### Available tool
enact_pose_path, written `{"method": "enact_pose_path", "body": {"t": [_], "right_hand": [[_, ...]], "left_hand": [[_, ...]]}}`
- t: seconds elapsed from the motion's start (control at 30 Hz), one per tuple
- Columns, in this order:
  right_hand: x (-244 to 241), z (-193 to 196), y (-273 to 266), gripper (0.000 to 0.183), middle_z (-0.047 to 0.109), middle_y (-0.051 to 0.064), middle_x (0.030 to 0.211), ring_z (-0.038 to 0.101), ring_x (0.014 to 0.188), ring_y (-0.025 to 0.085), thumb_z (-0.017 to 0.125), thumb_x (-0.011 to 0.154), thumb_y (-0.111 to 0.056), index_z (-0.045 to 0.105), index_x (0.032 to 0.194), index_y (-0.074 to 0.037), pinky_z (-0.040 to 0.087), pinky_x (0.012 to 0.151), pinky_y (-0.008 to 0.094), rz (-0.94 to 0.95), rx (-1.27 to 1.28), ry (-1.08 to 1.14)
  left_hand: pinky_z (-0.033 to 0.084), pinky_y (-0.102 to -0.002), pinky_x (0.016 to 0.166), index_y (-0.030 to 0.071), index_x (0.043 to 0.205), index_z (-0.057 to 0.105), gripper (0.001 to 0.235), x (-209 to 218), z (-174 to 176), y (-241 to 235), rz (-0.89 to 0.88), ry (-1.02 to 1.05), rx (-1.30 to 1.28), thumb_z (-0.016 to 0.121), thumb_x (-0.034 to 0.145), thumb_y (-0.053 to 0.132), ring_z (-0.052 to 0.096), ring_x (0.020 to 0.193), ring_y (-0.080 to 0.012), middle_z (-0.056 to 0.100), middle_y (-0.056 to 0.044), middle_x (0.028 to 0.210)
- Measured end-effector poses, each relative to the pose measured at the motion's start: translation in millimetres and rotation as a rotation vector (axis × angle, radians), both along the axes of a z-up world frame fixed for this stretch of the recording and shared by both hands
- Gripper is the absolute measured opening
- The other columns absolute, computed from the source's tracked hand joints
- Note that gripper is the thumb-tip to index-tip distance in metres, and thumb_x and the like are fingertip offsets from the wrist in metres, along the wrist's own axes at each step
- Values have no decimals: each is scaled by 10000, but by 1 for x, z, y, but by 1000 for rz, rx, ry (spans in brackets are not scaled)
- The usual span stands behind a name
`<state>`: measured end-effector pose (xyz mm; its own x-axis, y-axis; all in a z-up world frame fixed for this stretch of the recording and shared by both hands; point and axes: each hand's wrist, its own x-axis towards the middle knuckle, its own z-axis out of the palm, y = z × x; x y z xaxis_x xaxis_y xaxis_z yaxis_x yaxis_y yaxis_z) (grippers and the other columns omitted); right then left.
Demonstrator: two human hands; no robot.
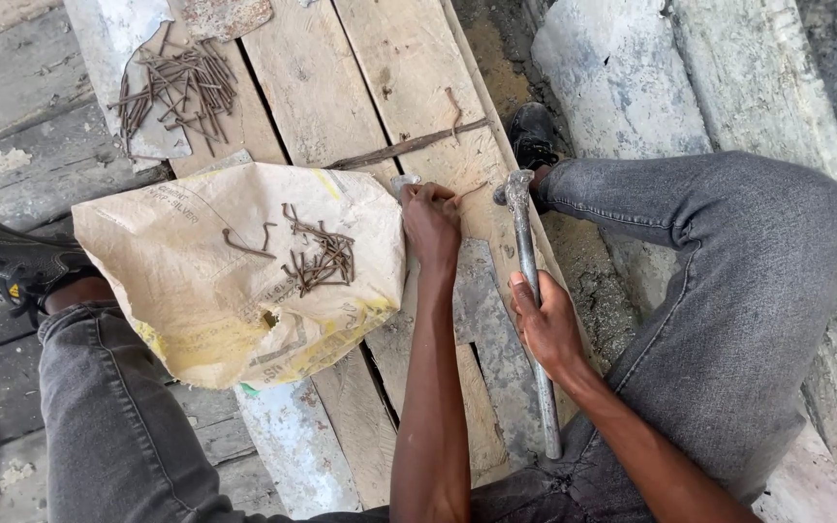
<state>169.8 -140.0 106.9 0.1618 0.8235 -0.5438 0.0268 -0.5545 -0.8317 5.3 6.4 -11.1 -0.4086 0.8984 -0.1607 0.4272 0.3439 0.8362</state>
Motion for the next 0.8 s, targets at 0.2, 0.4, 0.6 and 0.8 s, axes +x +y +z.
{"method": "enact_pose_path", "body": {"t": [0.2, 0.4, 0.6, 0.8], "right_hand": [[-9, 3, 7, 341, 504, 0, 746, 460, 487, 50, 584, 1292, -327, 709, 1171, -34, 393, 399, 243, 56, 12, -99], [-9, -18, 25, 448, 588, 42, 740, 590, 528, 131, 515, 1309, -394, 749, 1165, -40, 485, 485, 325, 220, 156, -281], [-6, -26, 24, 440, 621, 55, 735, 591, 597, 179, 525, 1304, -385, 756, 1120, -59, 501, 595, 371, 263, 137, -379], [-8, 9, 24, 481, 539, 29, 711, 520, 465, 108, 441, 1341, -403, 700, 1167, -37, 459, 445, 307, 111, 332, -293]], "left_hand": [[647, -624, 975, 67, 955, 822, 98, 6, 8, -4, 41, -45, 2, 908, 957, 113, 797, 1063, -535, 660, -108, 1158], [649, -646, 925, 49, 949, 793, 100, 12, 11, -4, 71, -64, 38, 890, 954, 73, 793, 1037, -565, 652, -111, 1139], [641, -686, 877, 32, 925, 759, 95, 13, 21, -5, 80, -79, 30, 841, 969, 48, 774, 995, -608, 641, -127, 1130], [635, -705, 824, 20, 909, 729, 122, 16, 24, -12, 95, -79, 33, 844, 948, 36, 771, 958, -628, 640, -132, 1109]]}}
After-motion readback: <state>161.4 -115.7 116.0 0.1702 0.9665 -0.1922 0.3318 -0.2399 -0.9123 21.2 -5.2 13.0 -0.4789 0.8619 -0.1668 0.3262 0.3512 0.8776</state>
